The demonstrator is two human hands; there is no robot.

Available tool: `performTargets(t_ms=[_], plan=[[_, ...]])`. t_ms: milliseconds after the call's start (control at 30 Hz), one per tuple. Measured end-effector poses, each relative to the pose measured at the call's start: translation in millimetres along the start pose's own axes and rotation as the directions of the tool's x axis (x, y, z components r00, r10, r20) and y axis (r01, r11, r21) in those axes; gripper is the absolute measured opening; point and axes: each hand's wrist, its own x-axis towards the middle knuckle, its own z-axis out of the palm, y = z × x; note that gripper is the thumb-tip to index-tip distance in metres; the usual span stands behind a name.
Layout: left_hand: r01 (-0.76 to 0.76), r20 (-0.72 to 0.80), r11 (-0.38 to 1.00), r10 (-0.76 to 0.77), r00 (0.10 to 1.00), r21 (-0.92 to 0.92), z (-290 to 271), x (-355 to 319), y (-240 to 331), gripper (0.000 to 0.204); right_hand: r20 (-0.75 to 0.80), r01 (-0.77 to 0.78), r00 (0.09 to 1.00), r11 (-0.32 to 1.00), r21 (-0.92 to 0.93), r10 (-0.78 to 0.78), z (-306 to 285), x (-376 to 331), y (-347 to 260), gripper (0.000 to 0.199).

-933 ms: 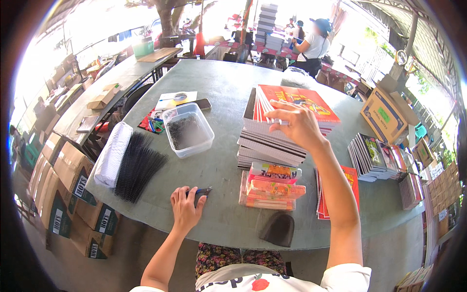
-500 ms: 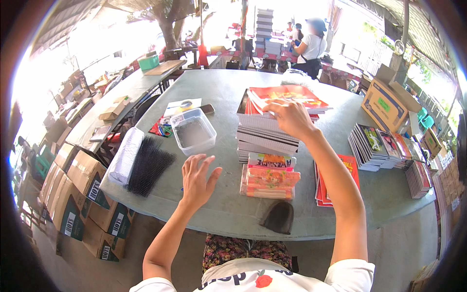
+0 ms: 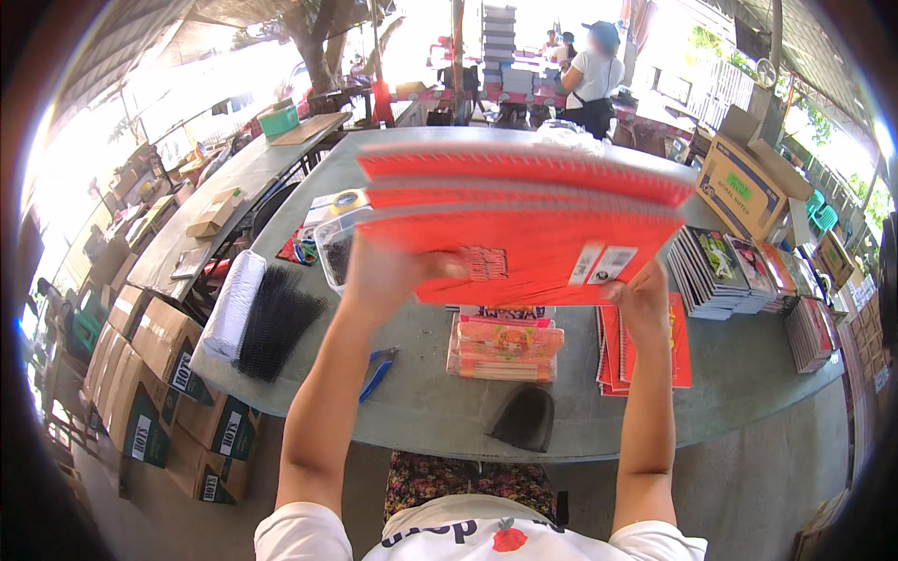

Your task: The person threads a plastic spiral through the pre-punched holes of notebook covers and pages, using a small piece of dark material to help grip or rotate the spiral, and trims the excess spiral with pliers.

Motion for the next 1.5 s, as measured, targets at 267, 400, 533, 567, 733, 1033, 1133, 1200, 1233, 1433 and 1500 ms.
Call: performTargets(t_ms=[267,400,533,567,733,1033,1133,1200,1233,1433,1500], plan=[[0.192,0.130,0.952,-0.227,0.965,0.239,-21.4,-29.6,-133.7,0.043,0.093,-0.414,0.891,0.880,-0.232,0.443,-4.7,-42.9,56.9,0.033],[0.184,0.101,0.942,-0.219,0.971,0.281,-32.6,-67.2,-168.2,0.048,0.081,-0.505,0.845,0.839,-0.201,0.528,0.7,-72.5,88.1,0.033],[0.294,-0.074,0.788,-0.304,0.950,0.541,-58.2,-94.8,-129.7,0.049,-0.095,-0.337,0.938,0.804,-0.489,0.335,5.5,-72.8,64.6,0.027],[0.279,-0.130,0.564,-0.290,0.948,0.777,-93.1,-100.1,-82.8,0.043,-0.086,-0.335,0.937,0.807,-0.486,0.337,11.2,-65.7,50.6,0.027],[0.548,-0.693,-0.478,-0.202,0.692,0.687,-237.2,-177.6,-32.4,0.029,0.383,0.419,0.895,0.717,-0.556,-0.226,71.1,-41.4,2.1,0.019],[0.388,-0.350,-0.283,0.176,0.920,0.877,-252.5,-198.9,-25.1,0.018,0.434,0.454,0.881,0.599,-0.660,-0.189,112.2,-33.5,36.8,0.023],[0.560,-0.624,0.329,0.128,0.771,0.760,-216.2,-172.5,-5.5,0.020,0.485,0.594,0.803,0.515,-0.618,-0.346,102.2,-47.4,42.6,0.026],[0.531,-0.652,0.493,0.101,0.752,0.689,-211.8,-168.9,-4.2,0.021,0.489,0.613,0.790,0.494,-0.616,-0.370,93.8,-56.3,41.7,0.028],[0.493,-0.674,0.631,0.065,0.736,0.599,-209.8,-169.6,-3.5,0.023,0.488,0.624,0.781,0.486,-0.612,-0.389,92.2,-60.4,41.9,0.030],[0.241,-0.250,-0.071,-0.193,0.949,0.968,-220.6,-196.3,-74.0,0.020,0.337,0.424,0.906,0.512,-0.747,-0.258,110.1,-39.5,21.9,0.039],[0.310,-0.314,-0.054,-0.142,0.939,0.949,-221.6,-194.5,-82.1,0.018,0.356,0.424,0.906,0.520,-0.742,-0.230,108.8,-28.6,26.3,0.037]])
